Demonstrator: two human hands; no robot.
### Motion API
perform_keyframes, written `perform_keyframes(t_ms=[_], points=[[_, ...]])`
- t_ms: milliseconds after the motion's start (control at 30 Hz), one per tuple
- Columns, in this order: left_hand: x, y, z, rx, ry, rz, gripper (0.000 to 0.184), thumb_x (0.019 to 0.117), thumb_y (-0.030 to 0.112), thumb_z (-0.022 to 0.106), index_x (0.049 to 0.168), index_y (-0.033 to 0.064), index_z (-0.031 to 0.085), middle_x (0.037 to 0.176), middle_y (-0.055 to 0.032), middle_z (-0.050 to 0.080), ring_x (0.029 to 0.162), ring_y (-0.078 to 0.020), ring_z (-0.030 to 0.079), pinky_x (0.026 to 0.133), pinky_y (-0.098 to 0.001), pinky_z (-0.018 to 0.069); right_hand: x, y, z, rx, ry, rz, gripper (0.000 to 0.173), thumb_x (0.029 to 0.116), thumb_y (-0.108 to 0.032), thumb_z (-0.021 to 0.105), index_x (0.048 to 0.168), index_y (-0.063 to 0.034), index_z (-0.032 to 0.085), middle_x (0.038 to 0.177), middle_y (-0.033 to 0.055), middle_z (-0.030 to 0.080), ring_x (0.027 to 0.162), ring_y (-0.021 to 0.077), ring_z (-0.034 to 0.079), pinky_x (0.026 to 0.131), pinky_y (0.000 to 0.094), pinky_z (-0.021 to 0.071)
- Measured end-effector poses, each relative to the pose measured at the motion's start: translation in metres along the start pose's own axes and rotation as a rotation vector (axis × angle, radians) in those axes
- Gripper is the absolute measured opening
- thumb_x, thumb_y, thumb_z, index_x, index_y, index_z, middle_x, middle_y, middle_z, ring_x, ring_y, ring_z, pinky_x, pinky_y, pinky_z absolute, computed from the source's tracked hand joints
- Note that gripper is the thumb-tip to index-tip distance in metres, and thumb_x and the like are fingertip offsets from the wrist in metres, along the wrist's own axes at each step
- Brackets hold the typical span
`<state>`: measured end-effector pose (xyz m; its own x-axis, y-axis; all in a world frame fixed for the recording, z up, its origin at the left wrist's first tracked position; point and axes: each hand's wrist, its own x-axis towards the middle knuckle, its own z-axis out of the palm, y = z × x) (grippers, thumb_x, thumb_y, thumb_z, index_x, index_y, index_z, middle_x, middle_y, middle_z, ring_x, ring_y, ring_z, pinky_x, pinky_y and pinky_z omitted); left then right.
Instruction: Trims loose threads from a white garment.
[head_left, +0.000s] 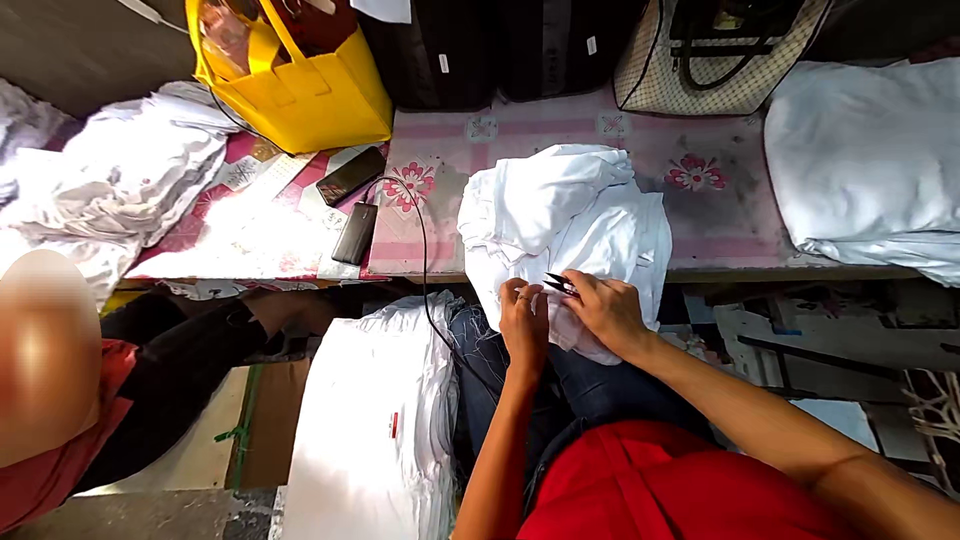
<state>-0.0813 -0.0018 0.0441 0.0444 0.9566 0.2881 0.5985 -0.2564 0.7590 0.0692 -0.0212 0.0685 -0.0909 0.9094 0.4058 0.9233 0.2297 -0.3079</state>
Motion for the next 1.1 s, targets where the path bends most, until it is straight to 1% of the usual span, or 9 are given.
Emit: perform_keyframes(t_ms=[167, 333, 467, 533, 600, 667, 833, 1033, 1100], points=[[0.018, 0.005, -0.017, -0.849, -0.197, -0.325, 0.014, 0.0992, 0.001, 0.056, 0.108, -0.0067, 0.063, 0.1, -0.0086, 0.069, 0.092, -0.0112, 0.068, 0.087, -0.031, 0.0575, 0.05, 0.009, -0.026, 0.54, -0.355, 0.337, 0.021, 0.1002, -0.019, 0.064, 0.101, -0.0005, 0.075, 0.081, 0.0128, 0.069, 0.075, 0.0255, 0.065, 0.073, 0.0491, 0.0522], [0.024, 0.004, 0.002, -1.517, -0.183, -0.67, 0.022, 0.1045, 0.001, 0.033, 0.112, 0.0067, 0.053, 0.096, -0.0061, 0.07, 0.091, -0.0183, 0.07, 0.088, -0.0396, 0.0572, 0.085, 0.017, -0.028, 1.268, -0.554, 0.914, 0.027, 0.1044, -0.023, 0.06, 0.08, -0.0129, 0.058, 0.053, -0.0082, 0.044, 0.043, -0.0006, 0.038, 0.043, 0.0153, 0.0345], [0.017, 0.006, 0.015, -1.181, -0.043, -0.349, 0.061, 0.0928, 0.009, 0.063, 0.146, 0.001, 0.034, 0.132, -0.0108, 0.059, 0.109, -0.0177, 0.065, 0.091, -0.0385, 0.0577, 0.087, 0.02, -0.02, 1.338, -0.585, 1.013, 0.031, 0.1044, -0.024, 0.059, 0.075, -0.0151, 0.057, 0.051, -0.0086, 0.042, 0.041, -0.0005, 0.037, 0.042, 0.015, 0.0338], [0.015, 0.005, 0.018, -0.782, 0.068, -0.086, 0.067, 0.0819, 0.009, 0.081, 0.136, -0.0116, 0.046, 0.137, -0.0212, 0.053, 0.111, -0.0202, 0.065, 0.09, -0.0348, 0.0592, 0.086, 0.02, -0.019, 1.34, -0.58, 1.018, 0.03, 0.1047, -0.023, 0.059, 0.076, -0.0146, 0.058, 0.051, -0.0089, 0.043, 0.041, -0.0012, 0.037, 0.042, 0.0142, 0.034], [0.015, 0.001, 0.018, -0.436, 0.178, 0.084, 0.032, 0.0817, 0.004, 0.08, 0.106, -0.0123, 0.068, 0.116, -0.0276, 0.064, 0.098, -0.024, 0.069, 0.083, -0.032, 0.0599, 0.086, 0.019, -0.017, 1.333, -0.591, 1.023, 0.03, 0.1052, -0.023, 0.058, 0.076, -0.0153, 0.056, 0.051, -0.0094, 0.041, 0.041, -0.0016, 0.035, 0.041, 0.0139, 0.0318], [0.012, -0.007, 0.012, -0.386, 0.192, 0.072, 0.009, 0.0841, -0.004, 0.074, 0.092, -0.0077, 0.074, 0.094, -0.0177, 0.073, 0.085, -0.0161, 0.072, 0.078, -0.0266, 0.0605, 0.085, 0.019, -0.015, 1.332, -0.607, 1.024, 0.031, 0.1053, -0.023, 0.058, 0.075, -0.0156, 0.055, 0.05, -0.0098, 0.039, 0.04, -0.0018, 0.033, 0.04, 0.0139, 0.0295], [-0.006, -0.031, -0.017, -0.661, 0.192, -0.253, 0.009, 0.0925, -0.004, 0.064, 0.099, -0.0085, 0.068, 0.078, -0.0034, 0.072, 0.064, -0.0058, 0.067, 0.063, -0.0243, 0.0596, 0.083, 0.021, -0.014, 1.317, -0.63, 1.007, 0.027, 0.105, -0.022, 0.058, 0.079, -0.0144, 0.056, 0.051, -0.0098, 0.04, 0.041, -0.002, 0.034, 0.041, 0.0138, 0.0306], [-0.009, 0.007, -0.017, -0.284, 0.198, -0.05, 0.02, 0.0899, 0.005, 0.072, 0.101, -0.0117, 0.068, 0.099, -0.0199, 0.067, 0.082, -0.0155, 0.069, 0.076, -0.0266, 0.0599, 0.083, 0.017, -0.013, 1.287, -0.634, 0.991, 0.025, 0.1049, -0.021, 0.059, 0.082, -0.0118, 0.058, 0.051, -0.0093, 0.041, 0.041, -0.0015, 0.034, 0.041, 0.0138, 0.0311], [0.001, 0.021, -0.003, -0.259, 0.151, 0.004, 0.051, 0.0818, 0.014, 0.084, 0.116, -0.0142, 0.06, 0.115, -0.0283, 0.06, 0.087, -0.0231, 0.066, 0.075, -0.0316, 0.0572, 0.082, 0.017, -0.012, 1.278, -0.637, 0.971, 0.026, 0.1053, -0.021, 0.058, 0.081, -0.0117, 0.057, 0.051, -0.0095, 0.039, 0.04, -0.0015, 0.033, 0.041, 0.0141, 0.0297]])
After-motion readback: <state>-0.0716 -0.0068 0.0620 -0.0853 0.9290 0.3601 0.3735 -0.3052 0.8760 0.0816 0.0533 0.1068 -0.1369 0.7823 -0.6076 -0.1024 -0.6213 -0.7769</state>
